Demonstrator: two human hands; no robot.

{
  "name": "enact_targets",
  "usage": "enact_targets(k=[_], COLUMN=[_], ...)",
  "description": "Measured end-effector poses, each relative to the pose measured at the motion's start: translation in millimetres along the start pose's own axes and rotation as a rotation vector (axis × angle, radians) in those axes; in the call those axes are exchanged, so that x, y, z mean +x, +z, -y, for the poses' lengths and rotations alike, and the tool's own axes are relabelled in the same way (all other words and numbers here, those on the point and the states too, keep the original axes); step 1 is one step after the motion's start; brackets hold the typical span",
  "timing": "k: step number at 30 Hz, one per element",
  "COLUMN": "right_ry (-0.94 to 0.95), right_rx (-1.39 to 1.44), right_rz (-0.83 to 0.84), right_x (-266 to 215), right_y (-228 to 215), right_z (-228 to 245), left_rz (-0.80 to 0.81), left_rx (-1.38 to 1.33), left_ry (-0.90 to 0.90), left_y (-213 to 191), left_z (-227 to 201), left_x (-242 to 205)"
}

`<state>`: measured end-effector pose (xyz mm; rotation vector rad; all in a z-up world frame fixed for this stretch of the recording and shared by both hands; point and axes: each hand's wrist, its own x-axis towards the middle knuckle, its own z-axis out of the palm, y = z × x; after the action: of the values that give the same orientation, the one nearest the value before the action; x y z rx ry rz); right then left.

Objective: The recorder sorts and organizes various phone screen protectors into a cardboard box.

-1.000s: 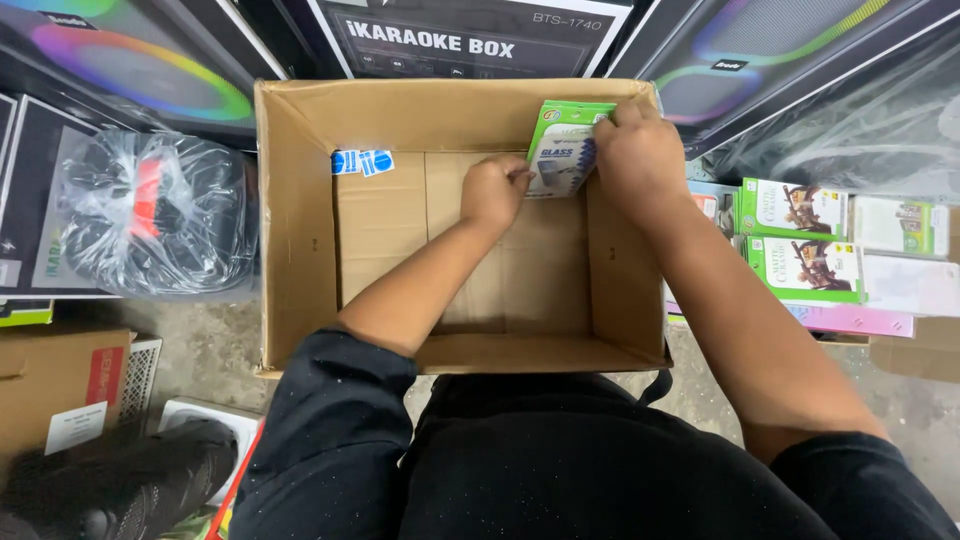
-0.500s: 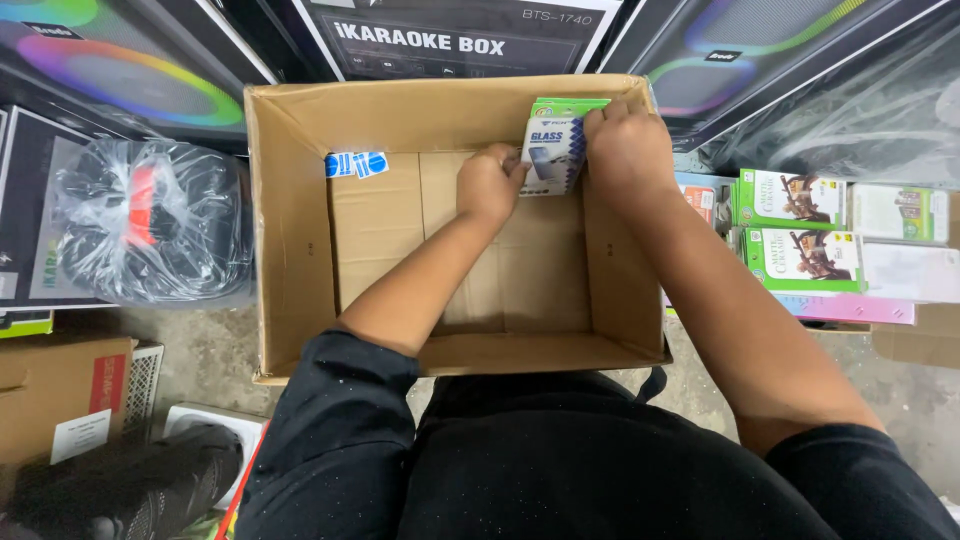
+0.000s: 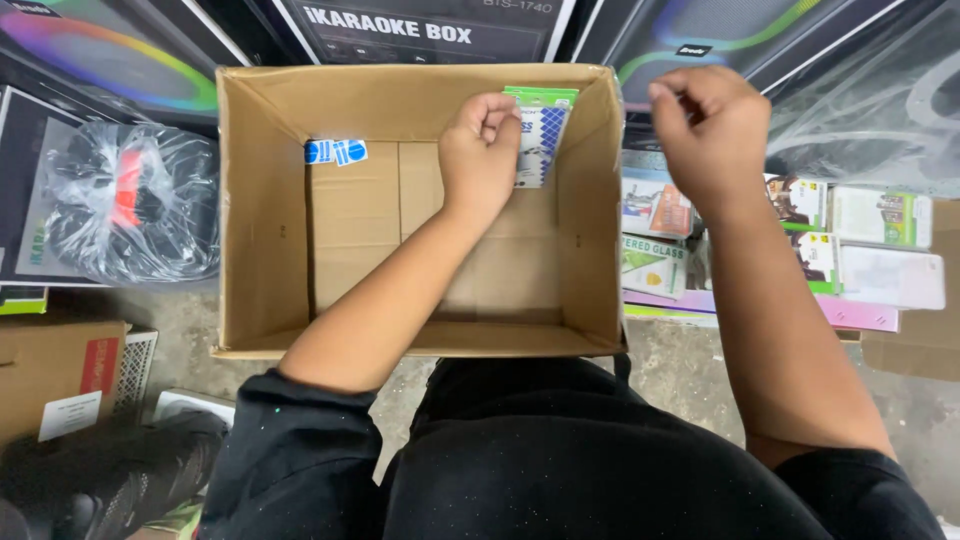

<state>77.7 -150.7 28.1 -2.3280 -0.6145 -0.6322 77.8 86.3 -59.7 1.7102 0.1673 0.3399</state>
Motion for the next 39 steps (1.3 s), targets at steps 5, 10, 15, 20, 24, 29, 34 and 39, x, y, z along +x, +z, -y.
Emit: enact_targets(k=[5, 10, 15, 20, 24, 29, 34, 39], right_ry=[0.389, 0.388, 0.351, 0.382, 0.263, 0.245, 0.218, 0.240], right_rx=[0.320, 0.341, 0.249, 0.249, 0.093, 0.038, -0.057, -0.183], right_rz=[0.038, 0.110, 0.240, 0.448, 0.583, 0.780, 0.813, 0.869], right_x=[-20.8, -45.7, -65.9, -85.0, -96.4, -100.0, -104.8, -105.9], right_y=[-26.5, -35.4, -34.7, -12.7, 7.1, 32.2, 56.9, 64.7], right_z=[-48.1, -89.3, -128.8, -169.5, -192.6, -215.3, -233.5, -225.2], left_rz=[0.113, 0.198, 0.192, 0.190, 0.163, 0.051, -0.010, -0.173], left_rx=[-0.586, -0.782, -1.118, -1.016, -1.005, -0.775, -0.845, -0.888], left_ry=[-0.105, -0.279, -0.323, -0.395, -0.284, -0.572, -0.638, -0.880], left_y=[25.1, 44.6, 89.7, 147.8, 190.8, 216.3, 244.0, 262.4], left_z=[-46.0, -98.7, -106.9, -84.8, -43.3, -23.2, 29.4, 70.4], left_x=[-30.9, -81.3, -136.7, -183.5, -203.2, -202.2, -202.1, -197.9])
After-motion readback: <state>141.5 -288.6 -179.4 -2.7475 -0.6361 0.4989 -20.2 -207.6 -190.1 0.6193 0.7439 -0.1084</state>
